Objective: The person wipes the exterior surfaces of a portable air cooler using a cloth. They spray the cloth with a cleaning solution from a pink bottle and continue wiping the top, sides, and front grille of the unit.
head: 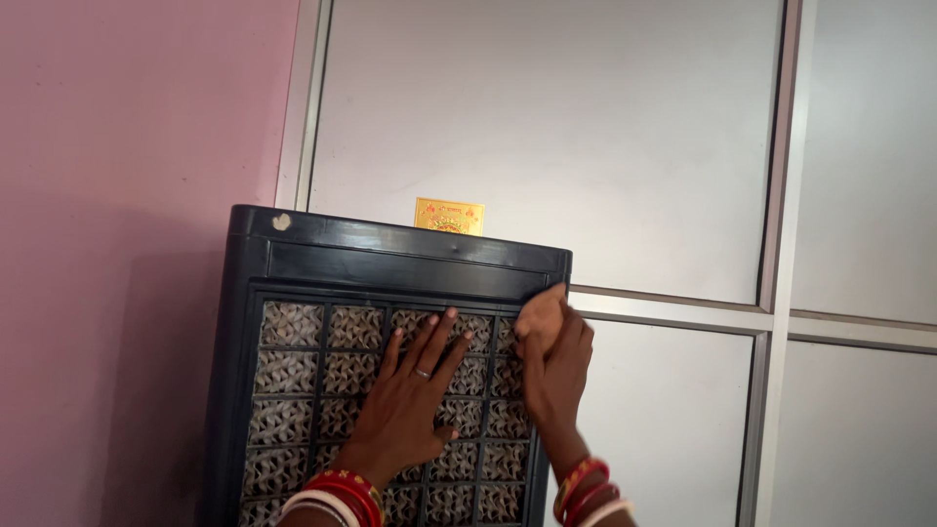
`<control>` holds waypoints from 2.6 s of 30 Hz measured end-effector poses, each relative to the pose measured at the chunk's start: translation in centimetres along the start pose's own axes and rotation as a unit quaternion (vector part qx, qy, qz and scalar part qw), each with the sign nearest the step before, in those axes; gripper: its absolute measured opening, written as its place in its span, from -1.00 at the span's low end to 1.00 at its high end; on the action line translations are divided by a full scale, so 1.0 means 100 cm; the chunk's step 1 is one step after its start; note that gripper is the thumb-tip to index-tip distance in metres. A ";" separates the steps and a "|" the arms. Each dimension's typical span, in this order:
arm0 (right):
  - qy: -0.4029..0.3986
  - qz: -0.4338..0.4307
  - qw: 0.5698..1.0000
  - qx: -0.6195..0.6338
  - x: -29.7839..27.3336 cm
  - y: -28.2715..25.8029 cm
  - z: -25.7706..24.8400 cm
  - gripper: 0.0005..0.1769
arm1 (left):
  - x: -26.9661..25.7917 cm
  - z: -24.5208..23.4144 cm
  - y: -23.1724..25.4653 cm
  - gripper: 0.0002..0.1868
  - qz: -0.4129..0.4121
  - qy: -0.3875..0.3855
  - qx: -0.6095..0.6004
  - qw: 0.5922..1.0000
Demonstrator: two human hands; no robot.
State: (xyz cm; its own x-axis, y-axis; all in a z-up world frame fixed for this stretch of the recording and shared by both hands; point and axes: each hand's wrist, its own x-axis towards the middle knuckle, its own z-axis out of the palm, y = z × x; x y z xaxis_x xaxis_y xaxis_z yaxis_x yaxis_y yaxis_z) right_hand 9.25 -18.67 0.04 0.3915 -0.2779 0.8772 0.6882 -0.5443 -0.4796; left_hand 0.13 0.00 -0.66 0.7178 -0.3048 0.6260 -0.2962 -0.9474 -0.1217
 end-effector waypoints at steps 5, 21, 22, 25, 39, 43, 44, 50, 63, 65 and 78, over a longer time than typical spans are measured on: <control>-0.009 0.025 0.999 -0.032 -0.064 0.040 0.009 -0.25 | -0.007 0.010 0.010 0.31 -0.015 -0.019 -0.020 1.000; 0.048 -0.062 0.997 -0.028 -0.030 -0.020 0.005 -0.28 | -0.036 -0.026 -0.020 0.19 -0.028 -0.034 0.032 0.999; 0.045 -0.047 0.997 -0.030 -0.035 -0.019 0.005 -0.27 | -0.042 -0.028 -0.025 0.19 -0.028 -0.014 0.036 0.999; 0.051 0.003 0.998 -0.039 -0.055 -0.005 0.001 -0.28 | -0.061 -0.033 -0.043 0.19 -0.052 0.008 0.054 0.997; -0.076 -0.152 0.971 -0.167 -0.076 -0.146 0.085 -0.31 | -0.079 -0.034 -0.056 0.38 -0.164 -0.097 0.000 0.982; -0.052 -0.345 0.926 -0.143 -0.077 -0.144 0.086 -0.28 | -0.079 -0.025 -0.064 0.34 -0.152 -0.077 -0.011 0.985; -0.090 -0.326 0.925 -0.174 -0.072 -0.138 0.084 -0.27 | -0.078 -0.024 -0.065 0.38 -0.150 -0.070 -0.016 0.986; -0.056 -0.183 0.952 -0.240 -0.046 -0.064 0.037 -0.26 | -0.078 -0.023 -0.057 0.53 -0.176 -0.057 -0.040 0.982; -0.011 -0.261 0.949 -0.177 -0.070 -0.043 0.051 -0.24 | -0.076 -0.013 -0.046 0.50 -0.203 -0.017 -0.048 0.978; -0.047 -0.257 0.945 -0.196 -0.089 -0.023 0.054 -0.24 | -0.076 -0.013 -0.045 0.51 -0.205 -0.012 -0.049 0.978; -0.041 -0.276 0.955 -0.102 -0.086 -0.058 0.037 -0.25 | -0.080 -0.018 -0.042 0.55 -0.199 -0.007 -0.061 0.978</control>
State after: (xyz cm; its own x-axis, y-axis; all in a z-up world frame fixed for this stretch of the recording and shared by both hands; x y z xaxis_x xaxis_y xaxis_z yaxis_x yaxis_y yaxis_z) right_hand 4.14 -10.23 -4.75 0.0549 0.1539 0.9866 0.6740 -0.7347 0.0771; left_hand -5.48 6.59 -3.74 0.8000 0.0838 0.5942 -0.0634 -0.9729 0.2225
